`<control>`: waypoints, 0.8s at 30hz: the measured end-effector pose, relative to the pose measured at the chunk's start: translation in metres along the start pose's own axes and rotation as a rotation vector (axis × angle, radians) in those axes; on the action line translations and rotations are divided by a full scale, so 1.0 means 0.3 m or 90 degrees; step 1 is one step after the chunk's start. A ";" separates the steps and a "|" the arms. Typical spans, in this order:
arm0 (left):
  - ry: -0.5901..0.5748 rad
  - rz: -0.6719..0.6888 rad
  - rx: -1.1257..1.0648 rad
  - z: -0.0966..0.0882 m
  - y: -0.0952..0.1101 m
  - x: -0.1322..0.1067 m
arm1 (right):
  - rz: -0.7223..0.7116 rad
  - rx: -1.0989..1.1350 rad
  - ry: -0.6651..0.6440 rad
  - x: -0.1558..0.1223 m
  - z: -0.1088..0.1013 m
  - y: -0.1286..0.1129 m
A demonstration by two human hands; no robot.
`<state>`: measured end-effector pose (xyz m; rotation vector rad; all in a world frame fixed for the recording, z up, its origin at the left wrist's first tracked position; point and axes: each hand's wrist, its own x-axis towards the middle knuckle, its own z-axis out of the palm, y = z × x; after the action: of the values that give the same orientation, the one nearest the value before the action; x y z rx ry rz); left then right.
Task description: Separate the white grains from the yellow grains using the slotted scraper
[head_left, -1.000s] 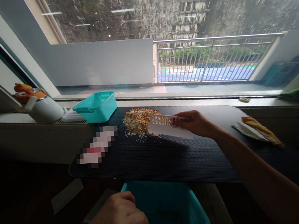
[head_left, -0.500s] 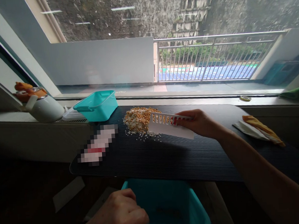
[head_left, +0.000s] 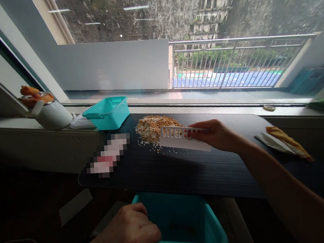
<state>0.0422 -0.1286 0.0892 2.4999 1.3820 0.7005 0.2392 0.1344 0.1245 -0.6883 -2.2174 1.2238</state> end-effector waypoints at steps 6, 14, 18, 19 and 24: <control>-0.014 -0.001 -0.003 -0.008 -0.002 -0.003 | 0.025 0.019 -0.009 -0.046 0.021 -0.011; -0.023 -0.017 -0.019 -0.016 -0.006 -0.001 | 0.031 0.010 -0.031 -0.117 0.036 -0.062; -0.043 -0.019 -0.010 -0.028 -0.014 -0.010 | -0.065 -0.015 -0.028 -0.032 0.121 -0.057; -0.053 -0.027 -0.006 -0.033 -0.016 -0.017 | -0.088 -0.024 -0.041 -0.008 0.146 -0.053; -0.156 -0.135 0.016 -0.063 -0.031 -0.062 | -0.130 -0.085 -0.116 0.031 0.217 -0.065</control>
<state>0.0177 -0.1400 0.0962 2.3171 1.5378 0.3256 0.1867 0.0917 0.1129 -0.4003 -2.4672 1.0805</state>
